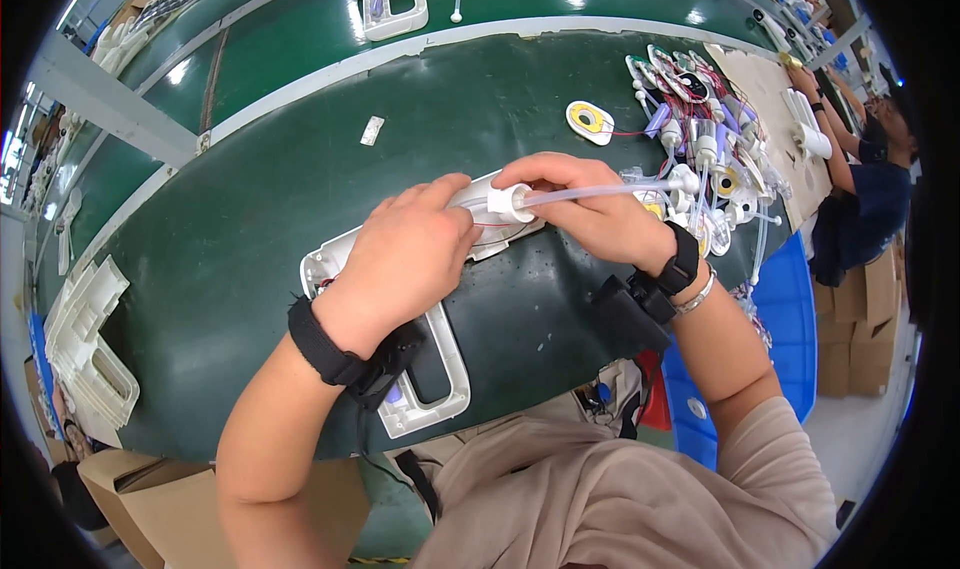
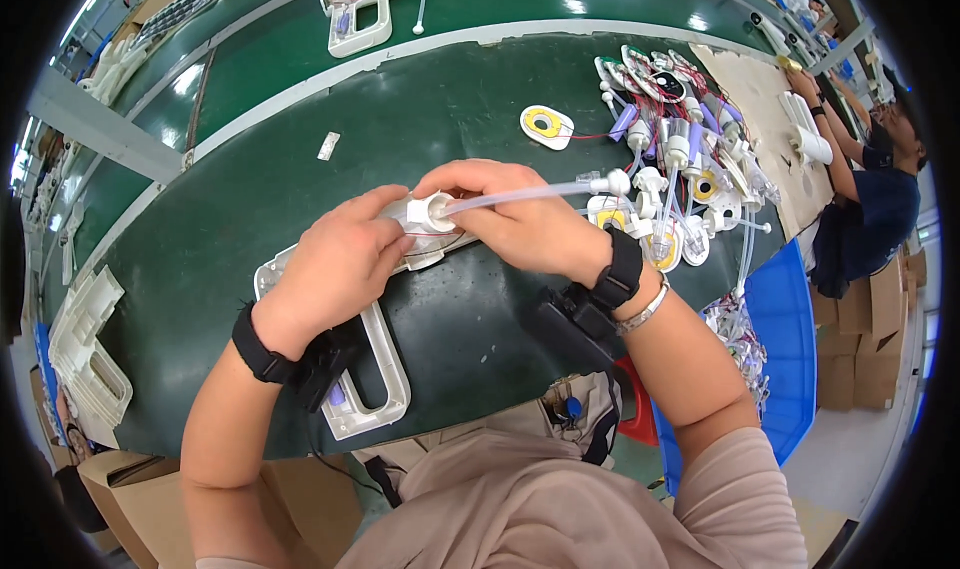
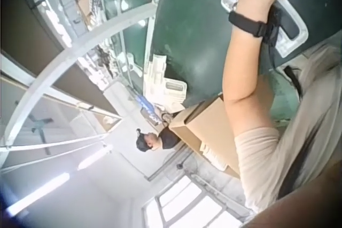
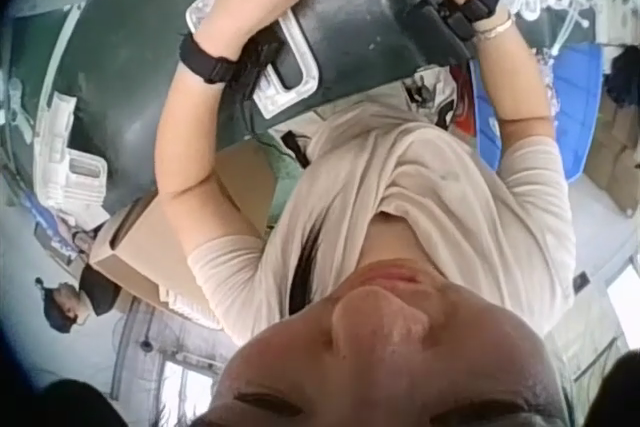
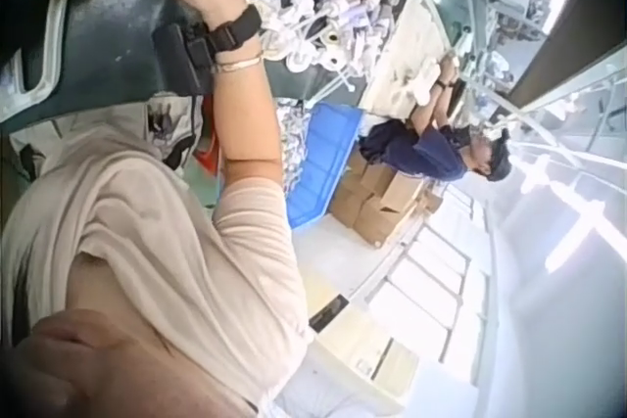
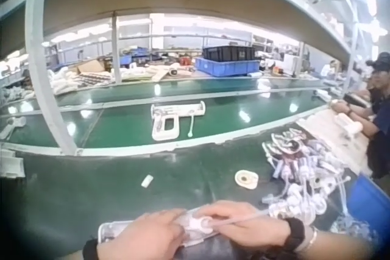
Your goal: Assemble internal electronic components and wiring into a white plastic housing on a factory production line.
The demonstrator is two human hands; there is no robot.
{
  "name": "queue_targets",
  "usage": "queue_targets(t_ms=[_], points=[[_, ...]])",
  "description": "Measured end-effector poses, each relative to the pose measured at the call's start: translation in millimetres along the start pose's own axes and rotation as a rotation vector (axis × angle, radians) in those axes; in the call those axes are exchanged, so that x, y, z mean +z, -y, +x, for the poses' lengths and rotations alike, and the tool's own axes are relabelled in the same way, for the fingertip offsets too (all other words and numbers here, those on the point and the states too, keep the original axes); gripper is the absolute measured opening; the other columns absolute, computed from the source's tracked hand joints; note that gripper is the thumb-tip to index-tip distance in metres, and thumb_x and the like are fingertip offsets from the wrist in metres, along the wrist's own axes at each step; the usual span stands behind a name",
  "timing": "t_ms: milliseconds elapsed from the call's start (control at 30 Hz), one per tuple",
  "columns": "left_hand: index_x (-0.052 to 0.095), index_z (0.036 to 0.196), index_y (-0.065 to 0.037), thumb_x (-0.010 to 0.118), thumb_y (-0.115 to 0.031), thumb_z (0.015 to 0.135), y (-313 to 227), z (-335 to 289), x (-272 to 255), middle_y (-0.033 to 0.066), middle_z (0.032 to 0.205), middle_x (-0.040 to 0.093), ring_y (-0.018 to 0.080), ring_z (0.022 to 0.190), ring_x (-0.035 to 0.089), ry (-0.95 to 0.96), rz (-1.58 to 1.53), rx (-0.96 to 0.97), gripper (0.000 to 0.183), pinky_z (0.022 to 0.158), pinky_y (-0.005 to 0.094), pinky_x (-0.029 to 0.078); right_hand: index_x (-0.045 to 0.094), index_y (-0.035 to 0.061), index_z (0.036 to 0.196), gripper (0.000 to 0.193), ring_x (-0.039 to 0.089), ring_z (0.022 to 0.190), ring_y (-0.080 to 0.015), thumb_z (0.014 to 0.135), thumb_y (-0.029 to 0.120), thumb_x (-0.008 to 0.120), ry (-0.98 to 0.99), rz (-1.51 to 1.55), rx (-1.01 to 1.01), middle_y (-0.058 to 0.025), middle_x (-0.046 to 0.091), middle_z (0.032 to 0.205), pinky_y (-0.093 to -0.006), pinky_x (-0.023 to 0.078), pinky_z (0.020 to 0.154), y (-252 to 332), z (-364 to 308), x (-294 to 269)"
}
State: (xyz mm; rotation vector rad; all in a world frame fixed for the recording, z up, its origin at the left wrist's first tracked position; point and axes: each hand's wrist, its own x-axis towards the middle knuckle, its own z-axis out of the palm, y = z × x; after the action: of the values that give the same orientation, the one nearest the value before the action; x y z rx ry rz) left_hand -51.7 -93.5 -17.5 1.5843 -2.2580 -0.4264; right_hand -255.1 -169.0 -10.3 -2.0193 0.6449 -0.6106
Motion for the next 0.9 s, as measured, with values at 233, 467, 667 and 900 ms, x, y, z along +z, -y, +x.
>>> queue_targets(t_ms=[233, 467, 667, 900], points=[[0.064, 0.082, 0.004, 0.06, -0.013, 0.084, 5, -4, -6, 0.019, 0.124, 0.054, 0.0341, 0.104, 0.057, -0.019, 0.04, 0.14, 0.018, 0.089, 0.0399, 0.046, 0.061, 0.0053, 0.109, 0.022, 0.06, 0.08, -0.0236, 0.087, 0.007, 0.057, 0.045, 0.032, 0.062, -0.0107, 0.061, 0.096, -0.031, 0.048, 0.072, 6, -4, 0], [0.063, 0.077, 0.006, 0.058, -0.005, 0.08, 13, -2, 0, 0.0206, 0.115, 0.059, 0.0369, 0.096, 0.059, -0.017, 0.075, 0.054, 0.012, 0.085, 0.0398, 0.049, 0.064, 0.0116, 0.102, 0.025, 0.059, 0.077, -0.0244, 0.079, 0.005, 0.058, -0.082, -0.408, -0.127, -0.0056, 0.06, 0.087, -0.035, 0.048, 0.064, 11, -9, 26], [0.062, 0.074, 0.006, 0.057, -0.002, 0.077, 9, 6, 0, 0.0194, 0.112, 0.061, 0.0351, 0.093, 0.061, 0.01, 0.09, 0.084, 0.01, 0.083, 0.0394, 0.05, 0.064, 0.0152, 0.106, 0.034, 0.052, 0.081, -0.0162, 0.072, 0.014, 0.062, -0.182, -0.95, -0.354, 0.0025, 0.057, 0.09, -0.0301, 0.039, 0.066, -3, -29, 51], [0.062, 0.092, 0.005, 0.058, -0.004, 0.08, 18, -13, -31, 0.0197, 0.116, 0.059, 0.0364, 0.101, 0.058, -0.012, -0.079, 0.109, 0.015, 0.088, 0.0396, 0.048, 0.061, 0.0099, 0.113, 0.038, 0.054, 0.091, -0.021, 0.075, 0.013, 0.058, 0.024, -0.999, -0.234, -0.0042, 0.058, 0.102, -0.0328, 0.04, 0.075, 19, -31, 53]])
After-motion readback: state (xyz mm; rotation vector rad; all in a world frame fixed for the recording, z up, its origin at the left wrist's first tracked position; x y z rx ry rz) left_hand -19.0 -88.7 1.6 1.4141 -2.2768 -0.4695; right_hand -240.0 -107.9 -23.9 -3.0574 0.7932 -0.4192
